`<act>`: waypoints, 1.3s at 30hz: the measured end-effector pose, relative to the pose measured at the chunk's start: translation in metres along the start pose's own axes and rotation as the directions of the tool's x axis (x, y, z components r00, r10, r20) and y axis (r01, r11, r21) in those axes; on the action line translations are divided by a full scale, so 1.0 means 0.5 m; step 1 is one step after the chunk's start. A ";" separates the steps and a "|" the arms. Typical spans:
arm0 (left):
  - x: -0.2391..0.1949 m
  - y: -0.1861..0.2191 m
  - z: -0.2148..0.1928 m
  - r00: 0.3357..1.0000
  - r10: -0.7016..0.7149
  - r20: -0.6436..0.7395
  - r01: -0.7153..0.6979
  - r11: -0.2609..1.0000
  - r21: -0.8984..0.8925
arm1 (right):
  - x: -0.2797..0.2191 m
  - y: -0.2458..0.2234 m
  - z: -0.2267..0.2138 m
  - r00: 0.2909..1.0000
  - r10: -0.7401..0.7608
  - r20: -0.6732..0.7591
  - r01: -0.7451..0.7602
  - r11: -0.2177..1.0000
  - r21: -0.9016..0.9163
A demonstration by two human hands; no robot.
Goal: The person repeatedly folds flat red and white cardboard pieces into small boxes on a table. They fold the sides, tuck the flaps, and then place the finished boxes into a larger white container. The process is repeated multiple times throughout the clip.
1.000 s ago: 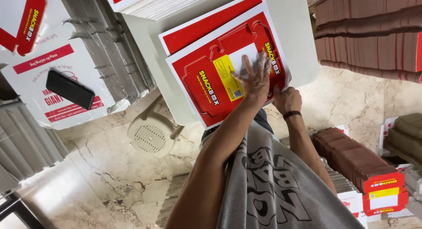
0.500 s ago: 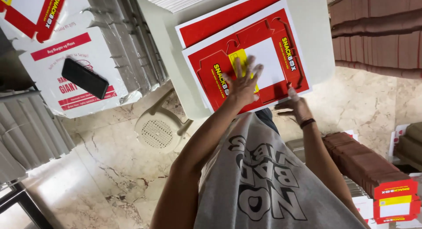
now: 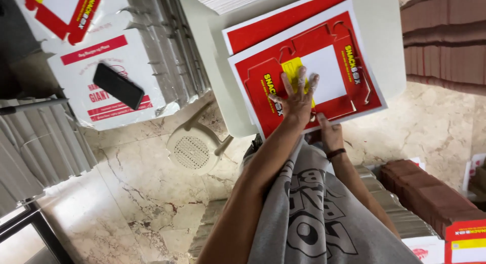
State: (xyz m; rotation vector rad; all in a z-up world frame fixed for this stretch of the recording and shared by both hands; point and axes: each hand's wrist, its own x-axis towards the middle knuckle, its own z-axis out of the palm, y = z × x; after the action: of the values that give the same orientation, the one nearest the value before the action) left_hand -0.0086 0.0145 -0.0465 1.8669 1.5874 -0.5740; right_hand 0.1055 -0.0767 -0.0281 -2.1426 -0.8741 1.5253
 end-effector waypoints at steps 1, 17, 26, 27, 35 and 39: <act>-0.004 -0.005 -0.006 1.000 -0.005 0.001 0.005 1.000 0.011 | -0.025 -0.028 0.002 0.998 0.062 -0.016 -0.057 0.976 0.212; -0.047 -0.305 -0.123 0.772 -0.104 -0.627 -0.069 0.967 -0.246 | 0.146 0.181 -0.190 0.820 -0.243 -0.519 0.235 0.968 -0.083; 0.075 -0.372 -0.112 0.927 -0.249 -0.279 0.173 0.947 -0.271 | 0.289 0.050 -0.187 0.975 -0.190 -0.111 0.079 0.773 -0.629; 0.068 -0.369 -0.117 0.925 -0.244 -0.291 0.169 0.951 -0.261 | 0.297 0.059 -0.186 0.973 -0.197 -0.117 0.084 0.781 -0.619; -0.046 -0.289 -0.155 0.876 -0.244 -0.415 0.225 0.970 -0.095 | 0.223 0.008 -0.195 0.914 -0.396 -0.086 0.261 0.736 -0.624; -0.121 -0.272 -0.138 0.752 -0.315 -0.579 0.237 0.949 -0.208 | 0.132 -0.073 -0.232 0.861 -0.499 -0.097 0.362 0.736 -0.572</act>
State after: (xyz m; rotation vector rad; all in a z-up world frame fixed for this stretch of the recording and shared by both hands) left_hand -0.1572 0.0318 0.0203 1.8296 2.2867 0.0405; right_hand 0.2187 0.0013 -0.0122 -2.1809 -1.7263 0.8083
